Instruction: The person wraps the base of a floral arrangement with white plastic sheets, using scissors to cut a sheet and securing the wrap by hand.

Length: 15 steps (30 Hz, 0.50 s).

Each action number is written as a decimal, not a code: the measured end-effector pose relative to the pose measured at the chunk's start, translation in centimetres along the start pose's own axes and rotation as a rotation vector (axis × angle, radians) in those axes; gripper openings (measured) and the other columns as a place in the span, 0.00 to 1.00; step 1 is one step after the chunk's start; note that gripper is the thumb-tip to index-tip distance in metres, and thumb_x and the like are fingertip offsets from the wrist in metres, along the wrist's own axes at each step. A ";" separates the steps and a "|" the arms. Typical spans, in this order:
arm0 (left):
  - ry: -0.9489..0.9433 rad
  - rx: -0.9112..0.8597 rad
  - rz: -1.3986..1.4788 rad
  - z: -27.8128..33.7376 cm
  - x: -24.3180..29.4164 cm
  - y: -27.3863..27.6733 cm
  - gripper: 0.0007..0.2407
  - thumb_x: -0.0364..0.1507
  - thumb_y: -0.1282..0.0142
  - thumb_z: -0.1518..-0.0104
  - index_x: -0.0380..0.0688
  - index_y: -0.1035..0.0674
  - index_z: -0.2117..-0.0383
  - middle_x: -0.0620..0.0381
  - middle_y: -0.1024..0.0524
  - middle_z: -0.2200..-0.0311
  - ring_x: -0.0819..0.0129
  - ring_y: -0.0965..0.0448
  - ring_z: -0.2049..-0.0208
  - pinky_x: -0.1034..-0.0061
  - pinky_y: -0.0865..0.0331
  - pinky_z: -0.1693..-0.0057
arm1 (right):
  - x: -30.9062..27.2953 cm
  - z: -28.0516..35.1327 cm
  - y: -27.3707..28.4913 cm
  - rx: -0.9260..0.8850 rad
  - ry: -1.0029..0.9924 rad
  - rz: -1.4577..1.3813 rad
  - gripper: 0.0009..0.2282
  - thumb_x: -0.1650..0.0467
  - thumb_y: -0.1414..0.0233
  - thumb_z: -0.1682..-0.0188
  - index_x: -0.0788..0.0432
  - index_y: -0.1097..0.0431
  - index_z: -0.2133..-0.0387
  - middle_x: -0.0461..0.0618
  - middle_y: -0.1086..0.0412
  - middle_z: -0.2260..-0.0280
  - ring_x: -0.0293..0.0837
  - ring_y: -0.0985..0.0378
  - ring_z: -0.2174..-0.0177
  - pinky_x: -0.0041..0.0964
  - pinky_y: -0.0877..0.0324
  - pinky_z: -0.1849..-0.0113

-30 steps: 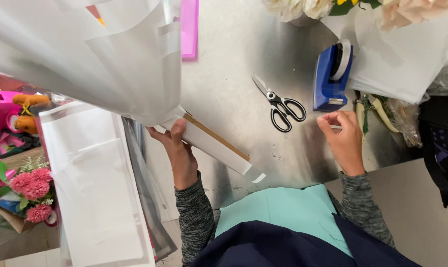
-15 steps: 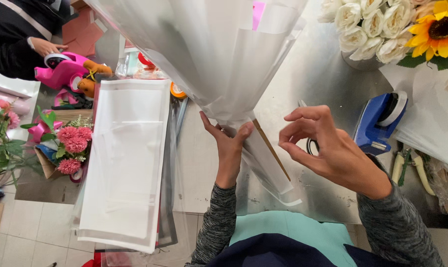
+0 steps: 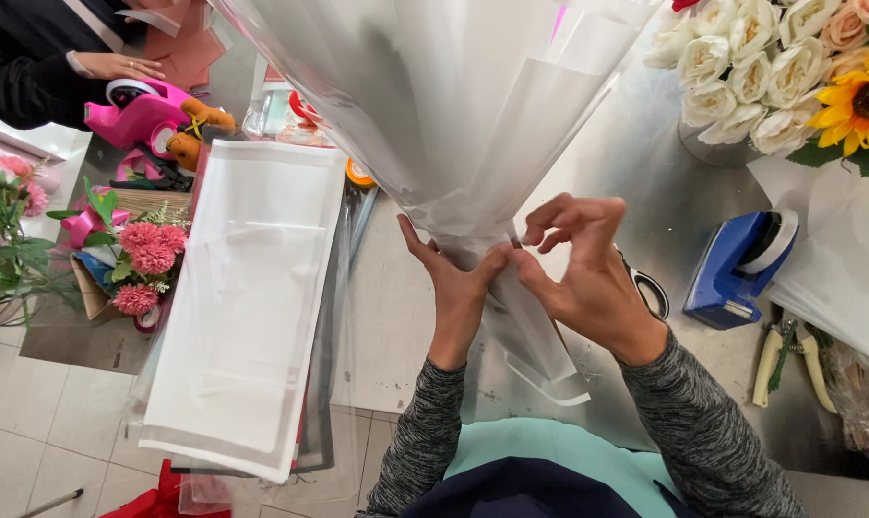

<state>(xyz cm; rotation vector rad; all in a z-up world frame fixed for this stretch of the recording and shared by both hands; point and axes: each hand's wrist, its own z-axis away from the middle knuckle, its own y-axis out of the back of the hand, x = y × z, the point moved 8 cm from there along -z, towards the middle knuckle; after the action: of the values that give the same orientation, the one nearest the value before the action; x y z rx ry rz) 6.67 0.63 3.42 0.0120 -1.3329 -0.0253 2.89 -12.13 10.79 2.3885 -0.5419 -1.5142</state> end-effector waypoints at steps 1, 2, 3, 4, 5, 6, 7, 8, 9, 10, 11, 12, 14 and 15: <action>0.002 -0.005 0.012 0.1 0.2 0.0 0.55 0.42 0.33 0.66 0.59 0.72 0.39 0.36 0.49 0.44 0.47 0.45 0.41 0.53 0.51 0.39 | 0.3 0.5 0.6 0.093 0.012 -0.062 0.19 0.77 0.49 0.56 0.57 0.58 0.64 0.48 0.41 0.70 0.46 0.29 0.67 0.36 0.32 0.66; 0.005 -0.009 0.025 0.2 0.5 0.1 0.56 0.43 0.34 0.67 0.58 0.72 0.39 0.36 0.49 0.44 0.46 0.45 0.41 0.53 0.51 0.39 | 0.5 1.1 1.2 0.187 0.023 -0.124 0.20 0.78 0.49 0.57 0.58 0.59 0.63 0.51 0.42 0.68 0.49 0.29 0.62 0.40 0.30 0.62; 0.001 -0.003 0.031 0.2 0.7 0.1 0.56 0.43 0.34 0.67 0.58 0.72 0.39 0.36 0.49 0.44 0.46 0.45 0.41 0.53 0.51 0.39 | 1.3 1.8 0.6 0.180 0.030 -0.123 0.20 0.78 0.49 0.57 0.58 0.59 0.63 0.51 0.42 0.68 0.49 0.29 0.62 0.40 0.30 0.62; -0.009 -0.024 0.024 0.1 0.9 0.0 0.55 0.43 0.35 0.66 0.57 0.73 0.39 0.34 0.50 0.44 0.43 0.47 0.41 0.51 0.53 0.39 | 3.0 2.6 0.1 0.215 -0.067 -0.337 0.21 0.77 0.50 0.56 0.55 0.60 0.61 0.50 0.45 0.65 0.52 0.30 0.58 0.41 0.31 0.58; -0.016 -0.044 0.016 0.2 1.1 -0.1 0.55 0.44 0.35 0.65 0.55 0.73 0.39 0.32 0.51 0.44 0.40 0.49 0.40 0.48 0.55 0.39 | 4.7 3.6 -0.6 0.246 -0.169 -0.549 0.22 0.77 0.50 0.55 0.53 0.61 0.58 0.49 0.49 0.62 0.54 0.31 0.54 0.43 0.32 0.54; -0.017 -0.037 0.023 0.2 0.8 -0.1 0.55 0.44 0.35 0.65 0.55 0.73 0.39 0.32 0.51 0.44 0.40 0.49 0.40 0.48 0.55 0.39 | 5.8 4.4 -1.4 0.237 -0.167 -0.548 0.22 0.77 0.50 0.55 0.53 0.61 0.58 0.49 0.49 0.62 0.54 0.31 0.54 0.43 0.32 0.54; -0.004 -0.051 0.024 0.3 0.5 -0.3 0.55 0.43 0.35 0.65 0.56 0.73 0.39 0.32 0.51 0.44 0.40 0.49 0.40 0.48 0.55 0.39 | 7.4 5.3 -2.2 0.258 -0.206 -0.718 0.21 0.75 0.52 0.54 0.50 0.61 0.58 0.48 0.51 0.60 0.53 0.32 0.53 0.42 0.31 0.54; 0.008 -0.065 0.025 0.3 0.1 -0.5 0.55 0.43 0.35 0.65 0.56 0.74 0.39 0.32 0.51 0.44 0.40 0.50 0.40 0.48 0.55 0.38 | 8.9 6.2 -3.1 0.279 -0.247 -0.889 0.20 0.73 0.53 0.53 0.47 0.61 0.57 0.47 0.53 0.58 0.52 0.32 0.53 0.41 0.30 0.55; 0.006 -0.059 0.030 0.5 0.3 -0.5 0.55 0.43 0.35 0.65 0.56 0.74 0.39 0.32 0.51 0.44 0.40 0.50 0.40 0.48 0.55 0.38 | 10.3 6.8 -3.3 0.270 -0.245 -0.888 0.20 0.73 0.53 0.53 0.47 0.61 0.57 0.47 0.53 0.58 0.52 0.32 0.53 0.41 0.30 0.55; 0.008 -0.081 0.040 0.6 0.3 -0.9 0.56 0.43 0.35 0.66 0.56 0.74 0.39 0.32 0.51 0.44 0.39 0.50 0.40 0.48 0.55 0.38 | 11.8 7.3 -3.7 0.259 -0.239 -0.950 0.21 0.73 0.52 0.54 0.46 0.61 0.56 0.47 0.53 0.58 0.50 0.33 0.54 0.38 0.31 0.56; 0.016 -0.103 0.048 1.0 0.3 -1.2 0.56 0.44 0.35 0.67 0.56 0.74 0.39 0.31 0.51 0.44 0.39 0.50 0.40 0.48 0.56 0.38 | 13.2 8.1 -4.0 0.250 -0.238 -1.012 0.22 0.72 0.50 0.55 0.46 0.60 0.56 0.46 0.53 0.57 0.49 0.34 0.55 0.35 0.31 0.57; 0.018 -0.098 0.052 1.1 0.5 -1.2 0.56 0.44 0.35 0.67 0.56 0.74 0.39 0.31 0.51 0.44 0.39 0.50 0.40 0.48 0.56 0.38 | 12.6 7.8 -3.9 0.243 -0.241 -1.012 0.22 0.72 0.50 0.55 0.46 0.60 0.56 0.46 0.53 0.57 0.49 0.34 0.55 0.35 0.31 0.57; 0.023 -0.133 0.042 1.5 0.8 -1.7 0.56 0.44 0.35 0.67 0.58 0.74 0.39 0.33 0.51 0.44 0.42 0.50 0.39 0.50 0.55 0.38 | 11.4 7.3 -3.5 0.251 -0.235 -1.062 0.26 0.69 0.46 0.59 0.44 0.59 0.55 0.47 0.52 0.55 0.47 0.34 0.58 0.35 0.30 0.60; 0.025 -0.129 0.047 1.6 0.9 -1.7 0.56 0.44 0.35 0.67 0.58 0.74 0.39 0.33 0.51 0.44 0.42 0.50 0.39 0.50 0.55 0.38 | 12.3 7.7 -3.7 0.245 -0.238 -1.060 0.26 0.69 0.46 0.59 0.44 0.59 0.55 0.47 0.52 0.55 0.47 0.34 0.58 0.35 0.30 0.60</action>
<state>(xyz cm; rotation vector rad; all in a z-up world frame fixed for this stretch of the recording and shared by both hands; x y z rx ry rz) 5.32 -1.07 4.58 -0.1277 -1.3037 -0.0707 1.29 -14.43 -3.88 2.8616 0.6876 -2.2167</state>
